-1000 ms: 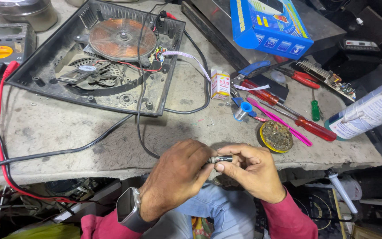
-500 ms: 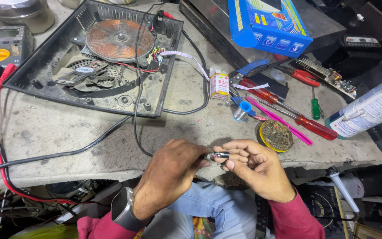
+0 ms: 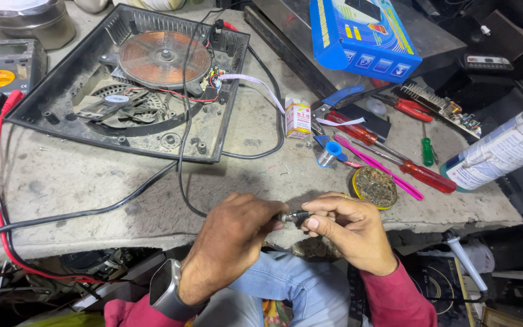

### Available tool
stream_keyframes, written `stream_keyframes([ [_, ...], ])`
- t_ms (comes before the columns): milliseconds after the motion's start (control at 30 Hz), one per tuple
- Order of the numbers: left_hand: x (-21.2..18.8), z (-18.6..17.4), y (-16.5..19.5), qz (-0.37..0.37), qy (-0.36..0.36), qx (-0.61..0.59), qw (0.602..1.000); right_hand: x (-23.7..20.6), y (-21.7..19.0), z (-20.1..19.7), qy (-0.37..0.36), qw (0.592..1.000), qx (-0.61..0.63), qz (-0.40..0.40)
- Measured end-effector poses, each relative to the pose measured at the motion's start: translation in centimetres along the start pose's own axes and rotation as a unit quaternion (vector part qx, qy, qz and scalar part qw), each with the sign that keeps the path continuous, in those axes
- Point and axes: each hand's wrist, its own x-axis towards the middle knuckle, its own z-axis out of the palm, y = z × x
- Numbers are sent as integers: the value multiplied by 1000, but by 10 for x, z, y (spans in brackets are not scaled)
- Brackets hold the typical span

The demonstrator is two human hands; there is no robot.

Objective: The person solders a wire to a small connector component on a cluttered workbench using a soldering iron, then wraps the connector with red electrical tape and scrapes at it with a small pink tool. An opened appliance with a copper coil sits on the bench nearby.

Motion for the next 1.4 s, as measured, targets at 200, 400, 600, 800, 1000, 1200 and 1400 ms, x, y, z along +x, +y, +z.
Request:
stream_keyframes([
  [200,0,-5,6,19,21,22,999,-3,0,2,21,999,-5,49],
  [400,-3,-10,15,17,30,29,999,-5,-4,1,13,997,38,59],
  [600,-10,-13,22,33,32,36,998,-12,-8,5,18,997,39,62],
  [800,-14,-16,26,39,31,40,998,-17,-10,11,19,997,-4,68],
  [1000,-15,-15,26,40,35,38,998,-18,-12,15,9,1000,-4,24],
  [1200,-13,-15,21,44,27,33,998,-18,-16,15,7,999,-16,38],
  [1400,-11,-12,17,26,13,21,999,-10,-17,16,22,999,-33,36],
])
